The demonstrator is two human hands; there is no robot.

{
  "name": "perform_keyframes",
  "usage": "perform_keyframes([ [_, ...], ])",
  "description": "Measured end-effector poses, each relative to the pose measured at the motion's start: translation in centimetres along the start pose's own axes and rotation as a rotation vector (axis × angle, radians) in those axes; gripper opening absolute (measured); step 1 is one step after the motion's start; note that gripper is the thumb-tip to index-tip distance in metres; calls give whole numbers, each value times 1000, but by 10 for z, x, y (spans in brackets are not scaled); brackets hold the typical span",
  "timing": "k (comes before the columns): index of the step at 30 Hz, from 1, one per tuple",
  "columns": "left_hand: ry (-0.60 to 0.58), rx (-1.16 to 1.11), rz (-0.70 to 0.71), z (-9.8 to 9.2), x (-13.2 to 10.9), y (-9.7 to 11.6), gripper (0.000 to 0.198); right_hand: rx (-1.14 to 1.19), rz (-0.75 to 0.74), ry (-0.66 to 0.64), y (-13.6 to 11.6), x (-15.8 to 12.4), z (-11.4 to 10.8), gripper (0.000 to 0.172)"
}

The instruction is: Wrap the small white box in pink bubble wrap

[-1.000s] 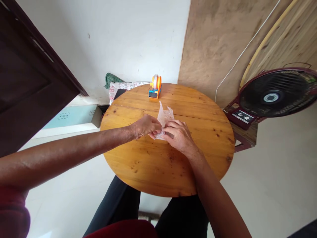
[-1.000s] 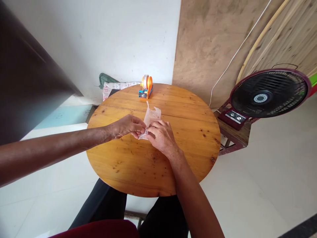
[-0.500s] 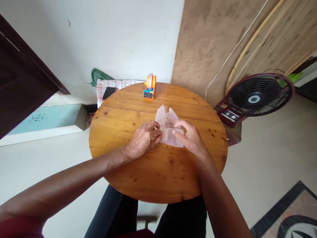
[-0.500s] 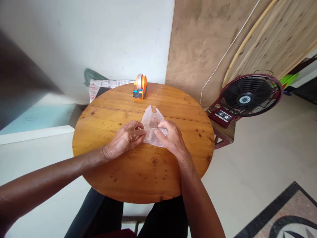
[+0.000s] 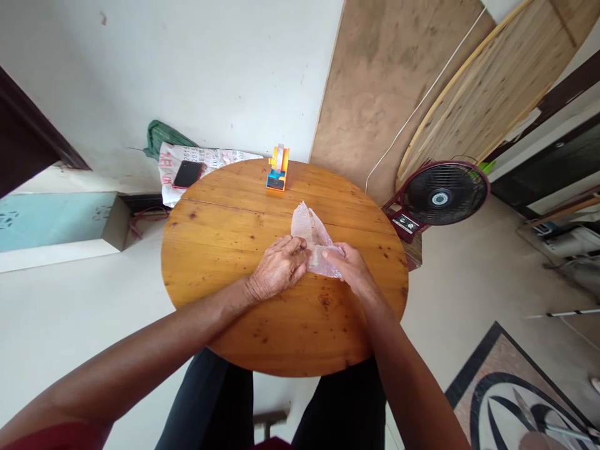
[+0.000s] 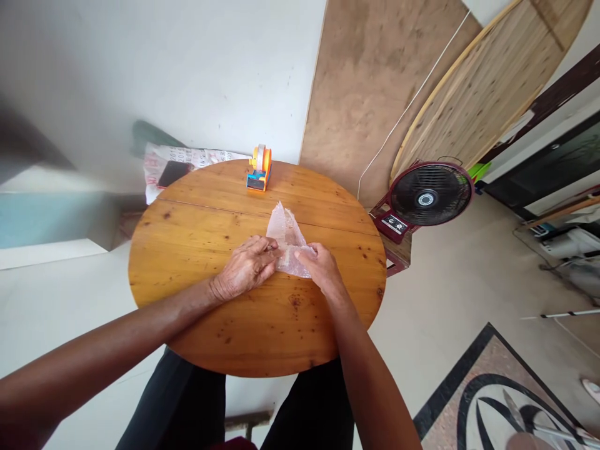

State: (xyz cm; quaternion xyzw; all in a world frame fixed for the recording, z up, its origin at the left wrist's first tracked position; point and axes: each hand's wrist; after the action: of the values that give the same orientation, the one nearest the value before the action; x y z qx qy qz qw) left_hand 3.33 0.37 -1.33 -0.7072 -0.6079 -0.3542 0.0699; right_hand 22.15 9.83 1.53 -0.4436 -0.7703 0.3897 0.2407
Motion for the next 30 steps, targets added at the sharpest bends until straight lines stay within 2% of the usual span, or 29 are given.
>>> perform_keyframes([
  [3, 5, 12, 5, -1, 1, 0, 27, 45, 55, -43, -5, 2, 3, 38],
  [6, -3, 23, 13, -1, 1, 0, 28, 40, 48, -70, -3, 4, 4, 33],
  [12, -1, 29, 10, -1, 1, 0, 27, -125, -22, 8, 10, 12, 16, 19],
  [16, -34, 18, 1, -3, 1, 1, 27, -248, -87, 91, 9, 13, 23, 21],
  [19, -49, 33, 4, -4, 2, 1, 25, -101, -41, 127, 3, 10, 24, 19],
  [22, -69, 60, 4, -6, 4, 1, 23, 181, 48, 123, -5, 6, 24, 28],
  [24, -85, 63, 4, -7, 5, 1, 23, 289, 51, 123, -9, 4, 25, 30],
  [30, -133, 55, -3, -9, 5, 1, 22, 288, -23, 109, -20, 7, 28, 29],
])
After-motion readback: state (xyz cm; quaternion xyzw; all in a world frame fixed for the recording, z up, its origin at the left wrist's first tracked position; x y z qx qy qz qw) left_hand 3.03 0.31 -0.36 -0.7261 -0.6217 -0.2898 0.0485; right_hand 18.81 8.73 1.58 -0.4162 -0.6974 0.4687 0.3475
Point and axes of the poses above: each hand's wrist, its own x-axis towards the middle knuckle, its own z-axis out of the palm, y = z × x, and after that the axes turned 10 degrees about -z, right-handed
